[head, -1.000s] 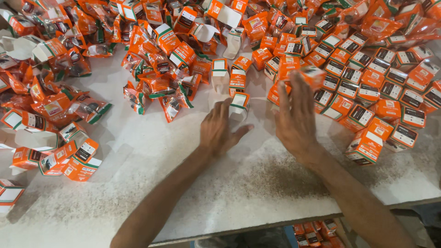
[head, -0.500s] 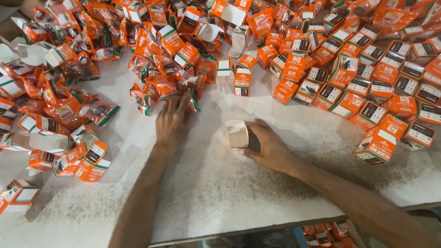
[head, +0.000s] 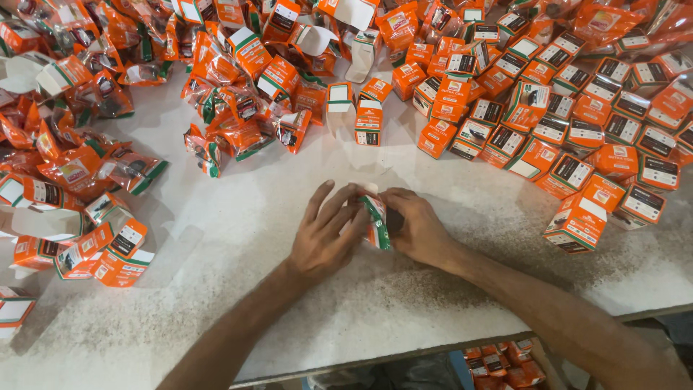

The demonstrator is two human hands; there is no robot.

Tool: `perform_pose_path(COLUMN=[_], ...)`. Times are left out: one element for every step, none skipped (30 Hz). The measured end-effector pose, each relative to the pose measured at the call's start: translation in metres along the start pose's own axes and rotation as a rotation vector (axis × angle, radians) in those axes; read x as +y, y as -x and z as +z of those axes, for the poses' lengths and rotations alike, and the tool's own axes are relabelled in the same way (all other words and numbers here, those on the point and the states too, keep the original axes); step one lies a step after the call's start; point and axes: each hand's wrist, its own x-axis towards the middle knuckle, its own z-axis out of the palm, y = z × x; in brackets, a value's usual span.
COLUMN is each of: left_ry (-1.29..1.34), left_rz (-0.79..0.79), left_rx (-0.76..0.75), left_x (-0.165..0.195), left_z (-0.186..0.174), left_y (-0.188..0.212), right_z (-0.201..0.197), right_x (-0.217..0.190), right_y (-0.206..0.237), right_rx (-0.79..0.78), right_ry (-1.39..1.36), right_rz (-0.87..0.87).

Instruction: The person picks up small plastic-wrapped items from a pile on the workbench and places them one at a time into small orange cardboard boxes, folding the box flaps closed and setting the packed boxes aside with the finished pile.

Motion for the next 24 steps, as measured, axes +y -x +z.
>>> perform_pose_path(left_ry=[0.010,0.020,0.011,0.002,-0.011,-0.004,0.003,0.013,0.046,0.079,0.110,0.139,0.168,0.198,0.324,0.452,0.584,0.718,0.856,0.996,0.980,0.965,0.948,0.964], left_rz=[-0.034,-0.074,-0.114,-0.155,-0.202,-0.253,-0.297,-0.340,-0.408,-0.476,-0.546,-0.589,-0.633,-0.678,-0.789,-0.897,-1.004,-1.056,-1.101,-1.134,-1.122,-1.115,-1.102,-1.127], left_rx=[-0.027,-0.056,-0.062,-0.068,-0.071,-0.039,-0.008,0.022,0.028,0.032,0.038,0.060,0.084,0.107,0.124,0.137,0.141,0.060,-0.023,-0.103,-0.072,-0.036,0.002,-0.016], left_x=[0.000,0.002,0.004,0.007,0.010,0.014,0.016,0.018,0.020,0.021,0.020,0.019,0.017,0.014,0.010,0.006,0.002,-0.003,-0.007,-0.011,-0.012,-0.013,-0.013,-0.013], left_z=[-0.001,-0.001,-0.002,-0.001,-0.001,0.001,0.002,0.004,0.006,0.007,0.008,0.010,0.011,0.013,0.015,0.018,0.021,0.025,0.029,0.033,0.038,0.041,0.044,0.045], left_y=[0.000,0.000,0.000,0.000,0.000,-0.001,-0.002,-0.003,-0.005,-0.006,-0.007,-0.008,-0.008,-0.007,-0.007,-0.006,-0.004,-0.002,0.000,0.002,0.003,0.004,0.004,0.004], right_z=[0.000,0.002,0.003,0.003,0.004,0.004,0.004,0.004,0.004,0.005,0.006,0.006,0.006,0.006,0.006,0.007,0.008,0.008,0.010,0.011,0.011,0.011,0.012,0.012], right_x=[-0.001,-0.002,-0.004,-0.006,-0.008,-0.010,-0.011,-0.013,-0.015,-0.017,-0.019,-0.020,-0.021,-0.022,-0.022,-0.021,-0.021,-0.021,-0.021,-0.020,-0.020,-0.022,-0.023,-0.024], right_y=[0.000,0.000,0.001,0.002,0.003,0.003,0.002,0.002,0.002,0.002,0.001,0.000,-0.001,-0.001,-0.002,-0.002,-0.002,-0.001,0.001,0.001,0.003,0.005,0.006,0.007], right_rx=[0.021,0.037,0.049,0.044,0.032,0.019,0.020,0.023,0.022,0.029,0.035,0.040,0.027,0.013,-0.001,-0.003,-0.001,0.000,0.016,0.036,0.055,0.055,0.058,0.065], right_ry=[0.020,0.039,0.058,0.052,0.047,0.045,0.051,0.057,0.065,0.070,0.073,0.078,0.087,0.094,0.102,0.103,0.099,0.093,0.079,0.071,0.066,0.002,-0.060,-0.121], right_rz=[0.001,0.003,0.005,0.015,0.021,0.020,0.001,-0.016,-0.030,-0.010,0.009,0.024,0.031,0.039,0.046,0.044,0.048,0.057,0.053,0.045,0.037,0.080,0.119,0.160])
